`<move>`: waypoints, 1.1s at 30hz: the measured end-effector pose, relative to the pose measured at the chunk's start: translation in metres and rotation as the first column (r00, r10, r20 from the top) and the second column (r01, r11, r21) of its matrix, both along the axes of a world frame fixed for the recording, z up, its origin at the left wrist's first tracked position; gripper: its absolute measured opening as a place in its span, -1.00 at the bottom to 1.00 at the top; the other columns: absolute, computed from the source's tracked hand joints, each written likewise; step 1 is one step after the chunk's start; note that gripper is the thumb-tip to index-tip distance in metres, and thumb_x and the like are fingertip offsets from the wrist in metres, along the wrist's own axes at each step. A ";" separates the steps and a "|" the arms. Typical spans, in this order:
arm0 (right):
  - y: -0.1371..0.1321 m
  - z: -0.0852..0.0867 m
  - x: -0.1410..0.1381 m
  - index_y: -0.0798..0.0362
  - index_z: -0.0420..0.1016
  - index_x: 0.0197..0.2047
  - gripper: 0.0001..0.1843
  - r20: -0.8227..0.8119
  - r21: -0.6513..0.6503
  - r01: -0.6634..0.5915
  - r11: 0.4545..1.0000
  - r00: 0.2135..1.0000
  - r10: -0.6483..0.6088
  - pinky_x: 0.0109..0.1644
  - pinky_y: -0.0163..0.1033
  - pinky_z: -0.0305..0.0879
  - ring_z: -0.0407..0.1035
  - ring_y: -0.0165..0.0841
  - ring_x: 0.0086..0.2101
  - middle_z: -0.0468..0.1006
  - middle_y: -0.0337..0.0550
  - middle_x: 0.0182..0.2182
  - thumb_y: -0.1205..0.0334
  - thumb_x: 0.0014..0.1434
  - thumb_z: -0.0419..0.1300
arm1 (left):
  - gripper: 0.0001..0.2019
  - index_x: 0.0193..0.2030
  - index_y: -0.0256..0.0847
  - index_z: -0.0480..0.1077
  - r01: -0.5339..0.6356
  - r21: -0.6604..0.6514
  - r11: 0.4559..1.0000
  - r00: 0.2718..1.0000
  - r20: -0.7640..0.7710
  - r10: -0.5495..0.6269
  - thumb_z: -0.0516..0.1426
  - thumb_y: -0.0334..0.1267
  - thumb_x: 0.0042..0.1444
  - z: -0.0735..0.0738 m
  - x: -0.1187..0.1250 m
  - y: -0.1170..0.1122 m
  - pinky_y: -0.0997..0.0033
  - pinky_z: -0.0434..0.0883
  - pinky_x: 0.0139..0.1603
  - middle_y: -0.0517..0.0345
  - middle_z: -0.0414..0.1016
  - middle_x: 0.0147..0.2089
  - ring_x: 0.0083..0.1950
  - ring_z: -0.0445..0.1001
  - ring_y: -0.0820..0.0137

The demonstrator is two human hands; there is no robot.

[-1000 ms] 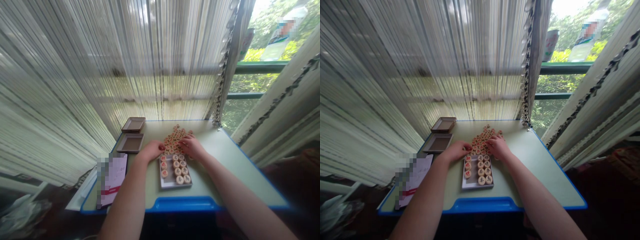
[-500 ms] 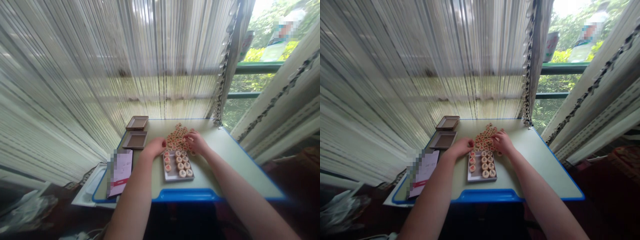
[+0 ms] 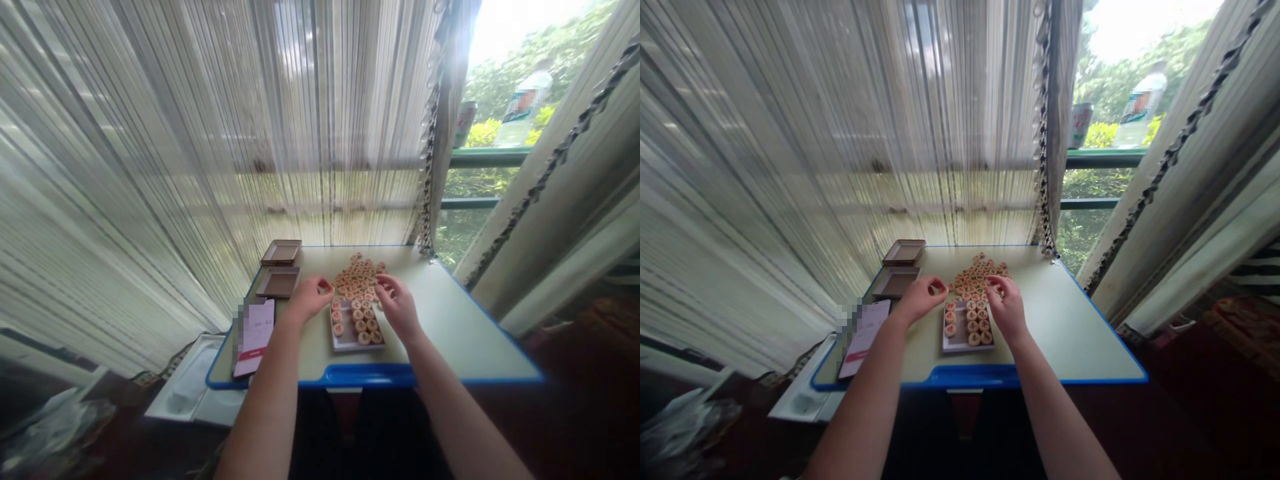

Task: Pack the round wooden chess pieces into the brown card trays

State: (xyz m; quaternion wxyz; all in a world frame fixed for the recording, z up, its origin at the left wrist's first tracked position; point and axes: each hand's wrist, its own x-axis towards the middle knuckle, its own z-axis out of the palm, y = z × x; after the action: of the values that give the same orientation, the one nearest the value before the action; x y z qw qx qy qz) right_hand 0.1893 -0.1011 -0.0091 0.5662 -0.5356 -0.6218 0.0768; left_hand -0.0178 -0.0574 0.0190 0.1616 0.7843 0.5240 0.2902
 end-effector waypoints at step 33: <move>-0.049 -0.019 -0.033 -0.07 0.51 -0.20 -0.73 0.711 0.063 -0.229 0.971 0.693 0.118 -0.14 -0.11 0.06 0.20 -0.24 -0.25 0.50 -0.12 -0.35 0.29 0.03 0.09 | -0.82 -0.31 -0.22 0.46 -0.019 0.159 0.987 0.991 0.137 -0.003 0.16 -0.19 -0.04 -0.053 0.002 -0.080 0.46 0.33 -0.22 0.11 0.48 -0.26 -0.28 0.39 0.43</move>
State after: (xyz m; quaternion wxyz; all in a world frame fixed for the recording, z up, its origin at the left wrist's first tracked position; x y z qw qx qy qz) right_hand 0.1560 -0.1499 -0.0282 0.3152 -0.4200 -0.8418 -0.1252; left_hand -0.0157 -0.1375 -0.0340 0.1325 0.7709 0.4899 0.3850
